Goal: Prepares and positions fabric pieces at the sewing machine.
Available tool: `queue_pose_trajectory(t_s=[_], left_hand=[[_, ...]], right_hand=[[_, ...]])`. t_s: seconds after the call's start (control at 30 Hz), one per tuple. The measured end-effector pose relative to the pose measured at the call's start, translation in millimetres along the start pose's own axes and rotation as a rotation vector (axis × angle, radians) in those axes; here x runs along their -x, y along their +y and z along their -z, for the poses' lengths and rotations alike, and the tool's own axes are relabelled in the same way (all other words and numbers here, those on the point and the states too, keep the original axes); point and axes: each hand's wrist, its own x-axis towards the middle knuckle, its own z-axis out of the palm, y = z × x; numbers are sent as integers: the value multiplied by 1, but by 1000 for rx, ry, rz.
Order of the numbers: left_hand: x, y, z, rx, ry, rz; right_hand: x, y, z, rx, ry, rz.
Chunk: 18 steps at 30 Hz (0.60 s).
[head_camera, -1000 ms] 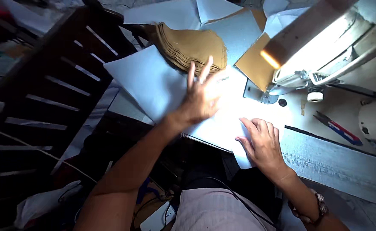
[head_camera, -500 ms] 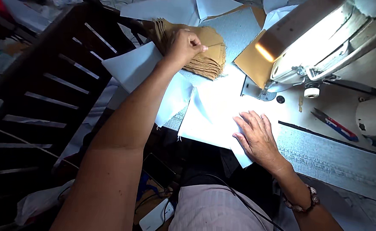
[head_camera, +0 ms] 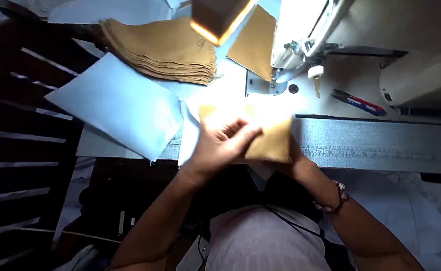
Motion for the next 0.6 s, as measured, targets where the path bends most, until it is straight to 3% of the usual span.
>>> queue_pose_trajectory(t_s=[0.03, 0.07, 0.2, 0.3, 0.43, 0.53, 0.6], left_hand=[[3, -3, -14, -46, -80, -20], [2, -6, -22, -123, -172, -36], [-32, -28, -21, -340, -444, -25], [-50, -40, -7, -375, -494, -36], [-58, -49, 5, -314, -557, -46], [-63, -52, 7, -218, -638, 31], [-69, -57, 9, -247, -665, 13]], right_hand=[[20, -10, 14, -202, -55, -252], [35, -10, 22, -366, -86, -388], [42, -7, 25, -753, -64, -438], [47, -1, 18, -939, -19, -450], [44, 2, 15, -1541, 69, -690], [37, 6, 12, -1612, 56, -731], [33, 7, 8, -1545, 39, -653]])
